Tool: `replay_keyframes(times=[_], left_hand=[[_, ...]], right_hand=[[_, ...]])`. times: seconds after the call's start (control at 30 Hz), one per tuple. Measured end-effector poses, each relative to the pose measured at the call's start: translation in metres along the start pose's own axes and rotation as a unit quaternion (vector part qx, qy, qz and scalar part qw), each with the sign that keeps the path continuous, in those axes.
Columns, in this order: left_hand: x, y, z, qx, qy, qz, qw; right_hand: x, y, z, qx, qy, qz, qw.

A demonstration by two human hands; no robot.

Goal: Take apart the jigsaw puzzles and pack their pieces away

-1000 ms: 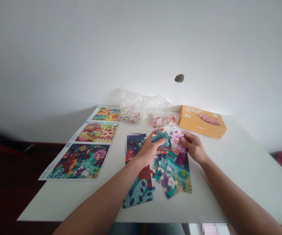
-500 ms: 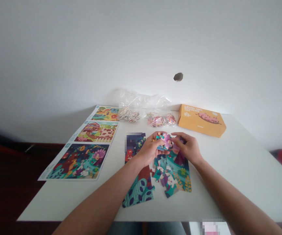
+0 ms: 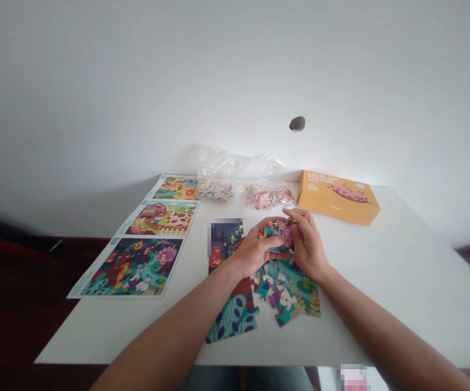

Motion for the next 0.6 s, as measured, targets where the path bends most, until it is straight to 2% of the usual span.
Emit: replay_keyframes(times=[0.07, 0.13, 0.23, 0.3, 0.4, 0.6], left_hand=[[0.002, -0.008, 0.008, -0.035, -0.025, -0.026, 0.999], [0.004, -0.017, 0.017, -0.075, -0.051, -0.047, 0.995], [0.006, -0.023, 0.028, -0.13, -0.077, -0.046, 0.987], [0.008, -0.023, 0.032, -0.163, -0.088, -0.037, 0.982], [0.01, -0.021, 0.037, -0.193, -0.106, -0.026, 0.975], [0.013, -0.018, 0.042, -0.18, -0.132, -0.016, 0.975]], right_hand=[[0.003, 0.0, 0.006, -0.02, 0.02, 0.01, 1.0], [0.002, -0.002, 0.008, -0.077, 0.09, 0.019, 0.993], [-0.009, -0.013, 0.003, -0.194, 0.248, 0.018, 0.949], [-0.017, -0.021, 0.001, -0.244, 0.309, 0.012, 0.919], [-0.022, -0.029, -0.003, -0.266, 0.341, 0.007, 0.901], [-0.017, -0.037, -0.008, -0.24, 0.35, -0.015, 0.905]])
Point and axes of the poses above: each hand's wrist, its own x-axis towards the middle knuckle, its own z-axis out of the back of the hand, y = z × x, the point moved 7 cm from there along x, towards the middle knuckle, and after that the axes turned 12 degrees about -y, right-handed, at the moved point
